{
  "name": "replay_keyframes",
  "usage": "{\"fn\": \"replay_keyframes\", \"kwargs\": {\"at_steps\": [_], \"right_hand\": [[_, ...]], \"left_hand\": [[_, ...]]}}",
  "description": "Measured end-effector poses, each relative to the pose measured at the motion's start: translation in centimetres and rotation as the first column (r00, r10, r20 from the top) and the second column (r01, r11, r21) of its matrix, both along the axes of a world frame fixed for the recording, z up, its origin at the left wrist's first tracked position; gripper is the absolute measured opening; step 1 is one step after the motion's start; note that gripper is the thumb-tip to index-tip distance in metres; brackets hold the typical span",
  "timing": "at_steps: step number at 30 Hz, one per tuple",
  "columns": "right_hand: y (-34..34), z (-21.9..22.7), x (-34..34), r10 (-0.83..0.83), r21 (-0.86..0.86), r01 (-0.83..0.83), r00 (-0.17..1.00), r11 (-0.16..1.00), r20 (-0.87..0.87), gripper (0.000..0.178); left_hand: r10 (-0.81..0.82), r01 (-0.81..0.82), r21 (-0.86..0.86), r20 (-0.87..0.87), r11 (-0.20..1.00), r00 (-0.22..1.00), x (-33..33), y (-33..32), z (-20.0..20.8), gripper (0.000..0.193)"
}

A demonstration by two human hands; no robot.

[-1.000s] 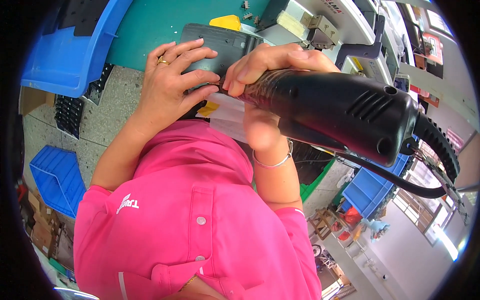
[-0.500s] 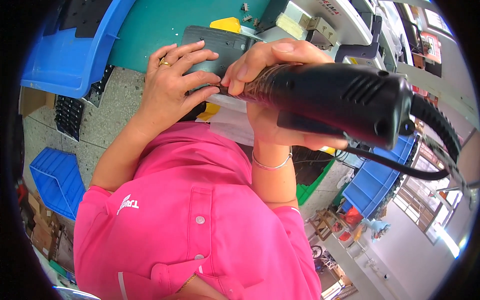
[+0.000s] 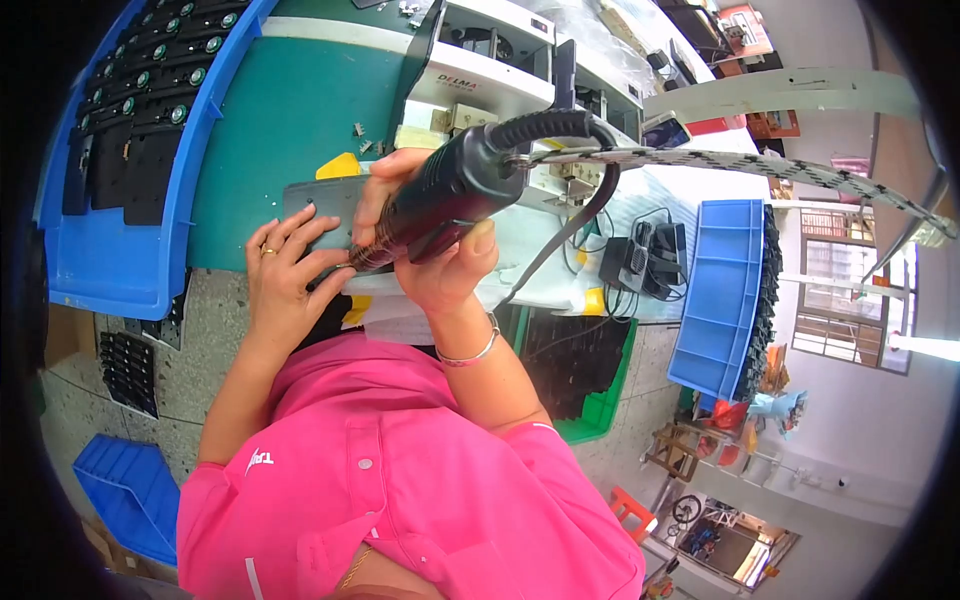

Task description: The person assembles electronic components by securing a circuit board into an electronic housing with screws, using an electric screwdriver.

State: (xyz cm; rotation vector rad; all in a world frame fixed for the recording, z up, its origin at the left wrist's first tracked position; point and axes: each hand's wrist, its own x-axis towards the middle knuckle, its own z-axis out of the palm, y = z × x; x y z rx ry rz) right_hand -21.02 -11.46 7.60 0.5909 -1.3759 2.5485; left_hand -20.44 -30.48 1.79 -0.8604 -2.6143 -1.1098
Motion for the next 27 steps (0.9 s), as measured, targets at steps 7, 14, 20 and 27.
{"fn": "replay_keyframes", "kwargs": {"at_steps": [7,14,20,27], "right_hand": [[-1.7,1.4,0.5,-0.154,-0.142,0.159,0.987,0.977,0.050,0.090],[-0.5,1.4,0.4,-0.045,-0.148,0.052,0.998,0.988,0.051,0.082],[-0.4,2.2,0.5,-0.195,-0.061,0.202,0.975,0.977,0.109,0.081],[-0.4,3.8,-0.4,-0.474,0.101,0.467,0.878,0.878,0.064,0.065]], "left_hand": [[0.008,-0.008,0.005,-0.006,1.000,1.000,-0.1,0.2,-0.1,0.010],[0.004,-0.004,0.003,0.006,1.000,1.000,-0.1,0.1,-0.3,0.014],[0.000,-0.001,0.017,0.014,1.000,1.000,-0.1,-0.1,-0.4,0.013],[-0.009,0.009,-0.021,-0.011,1.000,1.000,-0.2,0.0,-0.1,0.015]]}}
